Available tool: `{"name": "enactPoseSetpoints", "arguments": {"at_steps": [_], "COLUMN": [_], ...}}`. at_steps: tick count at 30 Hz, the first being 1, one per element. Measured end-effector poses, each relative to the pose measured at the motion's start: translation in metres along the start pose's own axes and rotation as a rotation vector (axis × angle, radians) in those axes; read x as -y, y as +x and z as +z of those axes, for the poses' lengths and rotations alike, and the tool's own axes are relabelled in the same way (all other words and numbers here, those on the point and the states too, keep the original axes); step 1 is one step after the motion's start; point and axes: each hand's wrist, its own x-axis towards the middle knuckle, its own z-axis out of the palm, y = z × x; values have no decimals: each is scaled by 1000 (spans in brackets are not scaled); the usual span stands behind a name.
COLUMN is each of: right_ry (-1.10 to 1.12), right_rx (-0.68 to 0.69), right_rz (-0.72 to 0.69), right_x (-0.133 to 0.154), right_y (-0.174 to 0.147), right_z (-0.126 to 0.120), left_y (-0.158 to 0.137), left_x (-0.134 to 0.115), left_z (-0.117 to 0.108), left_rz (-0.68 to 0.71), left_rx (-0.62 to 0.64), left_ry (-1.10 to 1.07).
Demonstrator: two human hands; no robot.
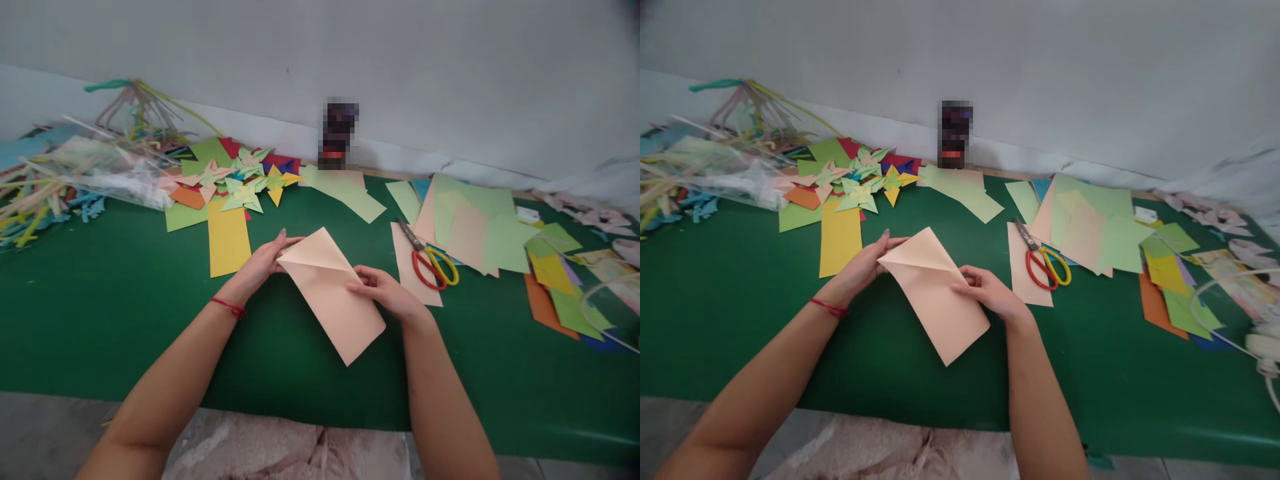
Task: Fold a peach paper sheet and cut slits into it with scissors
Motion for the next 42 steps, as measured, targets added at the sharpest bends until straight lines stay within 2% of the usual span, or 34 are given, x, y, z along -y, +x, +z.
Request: {"name": "enactPoseSetpoints", "arguments": {"at_steps": [8,10,14,19,22,27,33,38,42], "right_ry": [100,123,132,59,60,5,2,30,36], "right_rx": [-92,-120,-107,-13,-36,-169,-170,-154,-193], "right_rz": [-18,-46,-78,-61,-71,-133,-134,-138,-165], "right_x": [-4,-6,-9,-9,-9,-15,-20,-19,-20], "right_y": [4,6,10,13,15,20,23,23,25], "right_z": [1,0,3,10,13,17,17,17,17], "left_y": [3,4,3,3,4,6,8,7,7], "left_x": [2,3,8,17,20,25,28,27,26], "left_z": [1,3,14,23,23,22,24,23,23], "left_rz": [55,55,12,-44,-50,-54,-64,-41,-40], "left_rx": [148,162,109,-35,-27,-9,-47,-40,-18], "left_ry": [-212,-179,38,156,220,296,274,309,335]}}
